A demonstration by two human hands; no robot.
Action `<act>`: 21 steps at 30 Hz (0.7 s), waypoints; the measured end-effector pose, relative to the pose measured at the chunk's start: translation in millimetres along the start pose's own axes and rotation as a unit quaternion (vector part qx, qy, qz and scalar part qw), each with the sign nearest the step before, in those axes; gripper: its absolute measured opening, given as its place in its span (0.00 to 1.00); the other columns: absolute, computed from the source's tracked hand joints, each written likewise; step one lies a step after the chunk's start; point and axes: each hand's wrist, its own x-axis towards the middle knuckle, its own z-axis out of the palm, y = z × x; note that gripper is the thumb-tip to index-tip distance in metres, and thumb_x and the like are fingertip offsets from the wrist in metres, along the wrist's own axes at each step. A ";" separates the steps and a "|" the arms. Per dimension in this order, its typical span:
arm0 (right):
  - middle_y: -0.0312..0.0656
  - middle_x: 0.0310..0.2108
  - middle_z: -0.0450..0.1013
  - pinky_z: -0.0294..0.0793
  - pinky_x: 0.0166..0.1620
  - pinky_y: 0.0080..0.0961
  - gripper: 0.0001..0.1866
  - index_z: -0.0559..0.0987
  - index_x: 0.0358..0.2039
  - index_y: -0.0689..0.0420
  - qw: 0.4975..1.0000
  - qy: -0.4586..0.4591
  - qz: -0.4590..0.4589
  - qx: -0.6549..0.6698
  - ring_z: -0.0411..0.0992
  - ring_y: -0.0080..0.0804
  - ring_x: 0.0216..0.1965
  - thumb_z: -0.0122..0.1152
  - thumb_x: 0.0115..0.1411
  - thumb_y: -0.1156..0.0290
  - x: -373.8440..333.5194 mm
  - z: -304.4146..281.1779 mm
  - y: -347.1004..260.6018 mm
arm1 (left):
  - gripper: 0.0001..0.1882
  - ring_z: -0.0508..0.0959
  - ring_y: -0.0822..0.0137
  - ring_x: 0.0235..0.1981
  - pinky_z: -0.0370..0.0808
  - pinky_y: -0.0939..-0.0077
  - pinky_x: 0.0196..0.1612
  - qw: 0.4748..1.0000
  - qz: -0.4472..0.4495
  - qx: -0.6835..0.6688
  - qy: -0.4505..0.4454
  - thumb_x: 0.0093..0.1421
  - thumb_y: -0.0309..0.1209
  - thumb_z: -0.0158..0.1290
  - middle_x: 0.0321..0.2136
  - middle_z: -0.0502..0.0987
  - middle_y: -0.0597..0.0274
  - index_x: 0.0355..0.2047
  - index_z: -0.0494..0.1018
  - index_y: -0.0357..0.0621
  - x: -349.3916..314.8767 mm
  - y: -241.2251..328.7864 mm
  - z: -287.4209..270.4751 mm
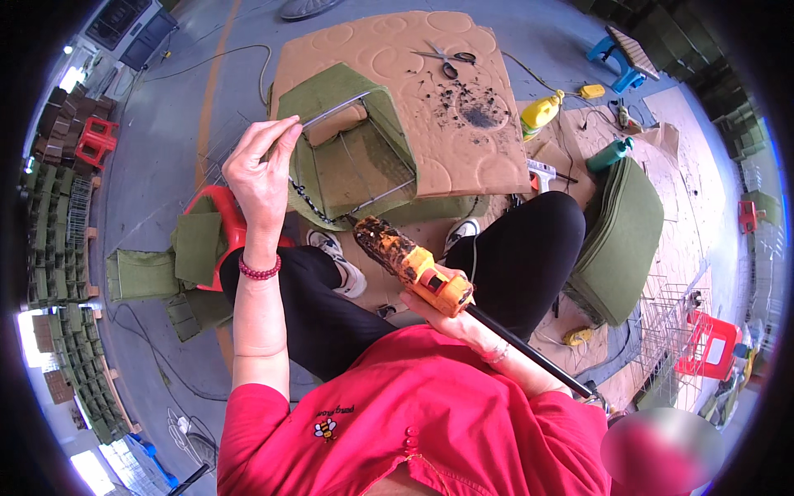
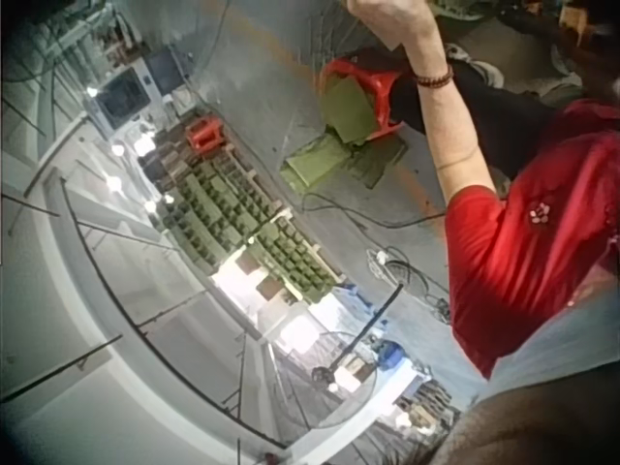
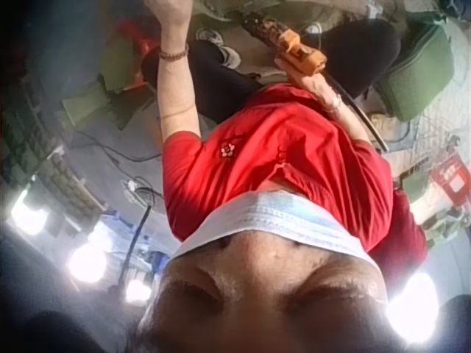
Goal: Apply hot glue and assemble green fabric panels onto a wire lamp shade frame.
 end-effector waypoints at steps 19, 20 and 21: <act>0.31 0.32 0.74 0.72 0.40 0.20 0.05 0.79 0.37 0.58 0.986 0.000 0.131 0.100 0.71 0.18 0.35 0.64 0.61 0.73 -6.2 -17.5 -20.5 | 0.07 0.79 0.68 0.29 0.75 0.77 0.34 1.000 -0.007 -0.003 -0.005 0.56 0.22 0.64 0.29 0.81 0.59 0.35 0.82 0.37 0.8 0.2 -2.8; 0.31 0.32 0.74 0.72 0.40 0.20 0.05 0.79 0.37 0.58 0.986 -0.001 0.130 0.100 0.71 0.18 0.35 0.64 0.61 0.73 -6.4 -16.0 -17.3 | 0.06 0.79 0.72 0.30 0.74 0.79 0.36 1.000 -0.014 0.002 -0.011 0.56 0.21 0.63 0.29 0.81 0.60 0.36 0.82 0.35 0.9 0.8 -3.8; 0.31 0.31 0.74 0.72 0.37 0.20 0.07 0.78 0.38 0.56 0.989 0.024 0.096 0.108 0.72 0.18 0.33 0.66 0.60 0.72 -6.8 -13.7 -11.8 | 0.06 0.79 0.72 0.30 0.74 0.79 0.36 1.000 -0.014 0.003 -0.010 0.56 0.21 0.63 0.29 0.81 0.60 0.36 0.82 0.35 1.1 0.8 -3.8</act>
